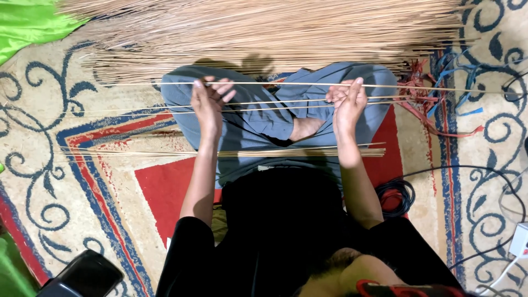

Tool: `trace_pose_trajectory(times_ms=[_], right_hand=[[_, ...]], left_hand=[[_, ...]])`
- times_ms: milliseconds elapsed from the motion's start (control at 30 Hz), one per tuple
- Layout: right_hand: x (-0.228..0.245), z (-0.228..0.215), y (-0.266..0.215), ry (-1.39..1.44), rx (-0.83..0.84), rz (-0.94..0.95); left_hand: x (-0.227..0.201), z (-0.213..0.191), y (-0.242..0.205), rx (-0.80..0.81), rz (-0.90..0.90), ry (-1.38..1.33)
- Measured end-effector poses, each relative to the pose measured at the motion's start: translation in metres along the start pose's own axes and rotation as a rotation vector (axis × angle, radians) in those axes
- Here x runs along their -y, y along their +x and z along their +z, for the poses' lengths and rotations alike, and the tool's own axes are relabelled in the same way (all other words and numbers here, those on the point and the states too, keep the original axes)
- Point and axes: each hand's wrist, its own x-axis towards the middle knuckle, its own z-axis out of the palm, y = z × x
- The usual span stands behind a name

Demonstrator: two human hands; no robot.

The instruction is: The person sorts and aligns thin wooden sticks from a pile while sitting on the floor.

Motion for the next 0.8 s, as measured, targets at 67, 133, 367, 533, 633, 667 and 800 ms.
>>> trace_pose_trajectory(times_ms=[67,133,367,533,633,667,800], right_hand=[[0.003,0.01,-0.008,0.003,0.022,0.015],[0.003,0.017,-0.015,-0.02,0.114,0.043],[-0.005,0.017,-0.015,-0.01,0.158,0.016],[-0.008,0.016,-0.015,-0.025,0.16,0.002],[-0.01,0.015,-0.014,-0.014,0.155,0.019],[-0.012,0.013,-0.013,-0.015,0.156,0.02],[-0.011,0.011,-0.015,0.027,0.197,0.093]], left_hand=[[0.013,0.014,-0.008,0.075,-0.012,-0.002],[0.027,0.027,-0.016,0.199,-0.1,-0.064],[0.032,0.045,-0.019,0.24,-0.081,-0.047],[0.033,0.044,-0.016,0.223,-0.111,-0.059],[0.035,0.042,-0.015,0.219,-0.127,-0.054],[0.034,0.042,-0.015,0.218,-0.127,-0.054],[0.026,0.042,-0.018,0.174,-0.115,-0.012]])
